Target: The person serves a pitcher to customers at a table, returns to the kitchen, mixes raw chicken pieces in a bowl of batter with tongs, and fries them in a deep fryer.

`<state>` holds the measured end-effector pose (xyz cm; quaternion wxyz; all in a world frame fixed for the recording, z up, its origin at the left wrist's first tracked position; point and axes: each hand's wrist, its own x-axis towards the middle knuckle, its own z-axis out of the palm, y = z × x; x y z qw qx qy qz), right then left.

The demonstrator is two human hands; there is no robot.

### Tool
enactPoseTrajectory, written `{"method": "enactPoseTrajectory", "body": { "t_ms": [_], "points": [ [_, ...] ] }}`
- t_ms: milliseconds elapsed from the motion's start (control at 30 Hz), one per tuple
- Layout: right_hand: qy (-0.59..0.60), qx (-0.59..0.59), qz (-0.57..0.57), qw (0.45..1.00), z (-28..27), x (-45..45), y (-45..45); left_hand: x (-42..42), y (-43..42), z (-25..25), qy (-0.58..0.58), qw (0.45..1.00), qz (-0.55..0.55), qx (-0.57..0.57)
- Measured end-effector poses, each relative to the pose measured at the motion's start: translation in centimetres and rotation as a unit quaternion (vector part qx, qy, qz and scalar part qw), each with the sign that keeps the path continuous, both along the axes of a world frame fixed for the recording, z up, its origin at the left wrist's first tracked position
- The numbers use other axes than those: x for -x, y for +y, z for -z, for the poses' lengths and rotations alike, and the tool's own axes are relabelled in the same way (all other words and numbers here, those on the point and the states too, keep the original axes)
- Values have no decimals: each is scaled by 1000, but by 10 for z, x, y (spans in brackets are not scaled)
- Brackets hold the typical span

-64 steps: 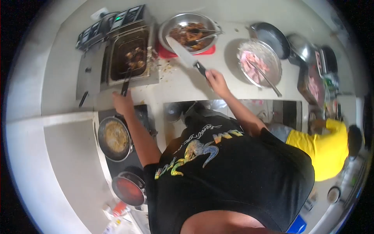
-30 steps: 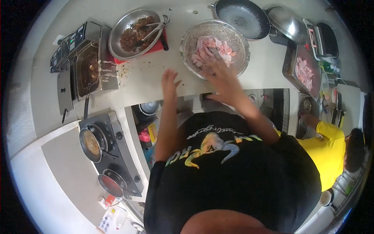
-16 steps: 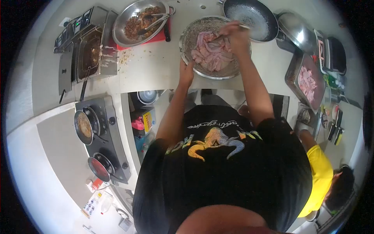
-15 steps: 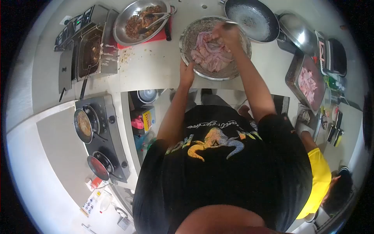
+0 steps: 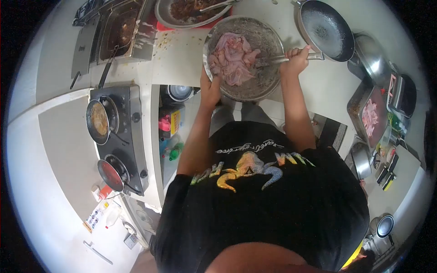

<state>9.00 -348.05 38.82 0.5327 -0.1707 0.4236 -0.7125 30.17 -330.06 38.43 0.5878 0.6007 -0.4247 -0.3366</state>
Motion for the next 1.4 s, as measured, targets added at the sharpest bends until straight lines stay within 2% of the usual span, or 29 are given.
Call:
{"method": "enactPoseTrajectory", "body": {
  "t_ms": [167,267,300,400,500,600,700,800,833,900,967,1033,1067,1167,1267,1300,1400],
  "points": [
    [-105,-33,19,994,6,-70,8,-25,9,14,65,997,-21,-39],
    [-123,58,-36,990,-18,-92,0,-36,12,18,71,997,-15,-30],
    [-89,68,-45,993,-38,-96,-4,-41,14,18,65,998,-9,-23],
    [25,191,-148,970,-71,-85,-22,-52,16,-1,62,998,-10,-4],
    [157,192,-167,954,-78,-84,-16,-72,18,9,60,998,14,-5],
    [89,108,-159,977,-23,-81,1,-80,20,8,54,998,36,9],
    [-12,28,-67,997,-5,-94,26,-92,24,16,151,988,29,-5],
    [-116,7,-71,991,5,-126,46,-92,18,22,120,993,2,25],
    [-139,-10,-71,988,-2,-132,43,-94,17,18,89,996,22,17],
    [-106,28,-88,990,-21,-139,32,-99,22,7,30,998,62,-6],
    [-73,53,-85,992,-56,-142,16,-94,19,6,26,998,55,18],
    [4,145,-152,978,-80,-128,-5,-92,16,2,9,999,46,20],
    [42,190,-183,964,-82,-118,-12,-91,17,-2,-4,999,40,9],
    [123,173,-225,951,-63,-98,-23,-87,14,-19,-1,999,39,-1],
    [19,24,-164,986,-19,-95,0,-74,11,-22,-27,999,15,-8],
    [-1,30,-167,986,-15,-98,1,-70,10,-21,-44,999,2,-10],
    [-87,29,-156,983,-12,-114,15,-73,14,-15,60,997,-3,-47]
  ]
}}
